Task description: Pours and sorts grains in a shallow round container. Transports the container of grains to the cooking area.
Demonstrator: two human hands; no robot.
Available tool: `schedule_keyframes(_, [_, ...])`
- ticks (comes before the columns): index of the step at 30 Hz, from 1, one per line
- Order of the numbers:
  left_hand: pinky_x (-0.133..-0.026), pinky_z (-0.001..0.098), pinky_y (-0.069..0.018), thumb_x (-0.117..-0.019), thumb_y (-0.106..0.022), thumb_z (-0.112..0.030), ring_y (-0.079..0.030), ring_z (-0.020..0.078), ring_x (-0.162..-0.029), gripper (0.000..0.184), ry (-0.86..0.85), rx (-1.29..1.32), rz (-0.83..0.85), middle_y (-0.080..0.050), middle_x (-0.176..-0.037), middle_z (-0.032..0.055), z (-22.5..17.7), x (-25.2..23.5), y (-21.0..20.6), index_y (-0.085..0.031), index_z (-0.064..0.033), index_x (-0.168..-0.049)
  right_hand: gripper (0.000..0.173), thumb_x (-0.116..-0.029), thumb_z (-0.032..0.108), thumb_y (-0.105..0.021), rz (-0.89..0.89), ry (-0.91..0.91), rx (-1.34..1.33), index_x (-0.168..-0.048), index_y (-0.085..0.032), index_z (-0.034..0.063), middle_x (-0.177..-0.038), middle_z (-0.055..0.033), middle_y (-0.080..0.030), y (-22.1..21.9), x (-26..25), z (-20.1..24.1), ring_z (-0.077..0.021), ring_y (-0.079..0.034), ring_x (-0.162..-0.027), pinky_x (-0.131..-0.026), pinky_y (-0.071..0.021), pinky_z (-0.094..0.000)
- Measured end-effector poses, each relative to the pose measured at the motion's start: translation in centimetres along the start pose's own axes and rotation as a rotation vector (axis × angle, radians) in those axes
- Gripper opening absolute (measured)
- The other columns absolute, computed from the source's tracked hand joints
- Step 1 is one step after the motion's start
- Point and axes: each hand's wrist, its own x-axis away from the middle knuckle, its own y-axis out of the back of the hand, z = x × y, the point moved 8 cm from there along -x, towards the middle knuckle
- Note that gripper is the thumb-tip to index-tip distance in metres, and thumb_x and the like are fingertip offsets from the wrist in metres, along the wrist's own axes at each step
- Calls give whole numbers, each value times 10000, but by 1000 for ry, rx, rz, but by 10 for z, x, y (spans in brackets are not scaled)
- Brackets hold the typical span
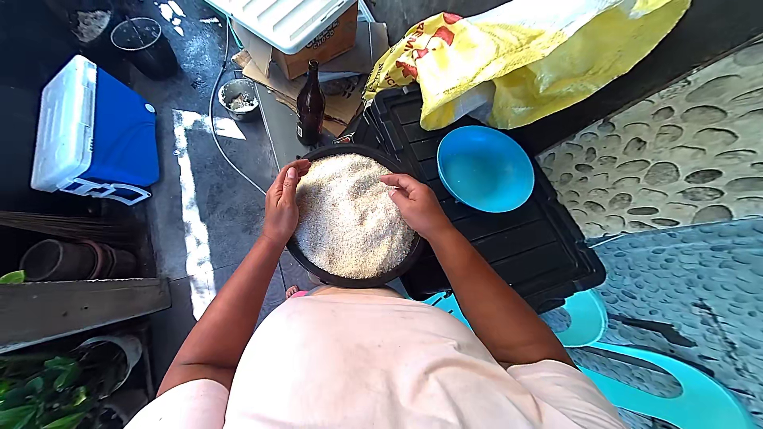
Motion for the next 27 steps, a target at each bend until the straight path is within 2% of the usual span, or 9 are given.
schedule_keyframes(4, [-1136, 371, -455, -1129, -218, -248, -608, 200, -1284, 515, 11, -26, 10, -661, -1331, 156, 0, 1, -1, -582, 37, -1355, 322, -1040, 22, -478, 1, 131, 138, -1308, -657, 20, -1422, -135, -610, -11, -9, 15, -270, -575, -1317, -1112, -455, -450])
schedule_keyframes(7, [-1190, 408, -385, -1124, -230, -291, -541, 184, -1367, 531, -14, -247, 145, -638, -1401, 99, -4, 2, -12, -626, -30, -1364, 335, -1053, 68, -497, 43, 120, 246, -1354, -631, 5, -1451, -179, -581, -18, -14, 13, -345, -535, -1358, -1153, -392, -515])
schedule_keyframes(10, [-1247, 456, -287, -1115, -279, -389, -397, 225, -1491, 533, -39, -481, 277, -518, -1543, 78, -4, 2, -30, -594, -108, -1441, 395, -1091, 254, -490, 139, 154, 231, -1410, -607, 51, -1478, -160, -562, -37, -11, 13, -303, -513, -1393, -1171, -397, -485])
schedule_keyframes(12, [-1263, 496, -235, -1111, -291, -445, -304, 270, -1539, 549, -18, -591, 337, -410, -1621, 99, 1, 1, -38, -519, -155, -1516, 378, -1075, 268, -521, 168, 276, 229, -1379, -640, 78, -1446, -144, -589, -49, 1, 24, -269, -544, -1365, -1152, -437, -447])
schedule_keyframes(15, [-1270, 529, -181, -1104, -275, -482, -273, 292, -1552, 570, -9, -679, 393, -372, -1643, 113, 7, 1, -44, -471, -192, -1554, 307, -1036, 239, -582, 214, 475, 243, -1276, -719, 105, -1373, -99, -645, -56, 24, 41, -231, -581, -1318, -1118, -464, -456])
schedule_keyframes(17, [-1272, 523, -177, -1102, -272, -496, -281, 281, -1550, 575, -11, -701, 405, -381, -1638, 112, 11, 1, -45, -479, -200, -1549, 296, -1029, 249, -580, 217, 533, 277, -1254, -731, 130, -1375, -47, -649, -46, 38, 46, -213, -537, -1366, -1160, -405, -494])
schedule_keyframes(20, [-1270, 521, -185, -1099, -277, -506, -283, 289, -1549, 590, -13, -720, 420, -379, -1636, 132, 13, 1, -45, -476, -181, -1550, 317, -1007, 280, -615, 110, 495, 357, -1268, -723, 136, -1385, -60, -631, -11, 56, 42, -265, -511, -1373, -1144, -407, -517])
schedule_keyframes(24, [-1270, 535, -170, -1095, -269, -523, -246, 314, -1560, 615, -11, -775, 477, -325, -1657, 160, 17, -2, -53, -424, -178, -1580, 451, -932, 326, -749, 158, 249, 474, -1282, -649, 61, -1282, -153, -628, 12, 81, 11, -296, -646, -1124, -948, -564, -465])
schedule_keyframes(27, [-1272, 541, -151, -1094, -264, -528, -213, 314, -1571, 611, -40, -797, 543, -282, -1680, 138, 23, -5, -61, -407, -200, -1590, 556, -898, 293, -790, 161, 184, 526, -1353, -605, 35, -1327, -194, -624, 2, 94, -2, -340, -639, -1195, -993, -547, -498])
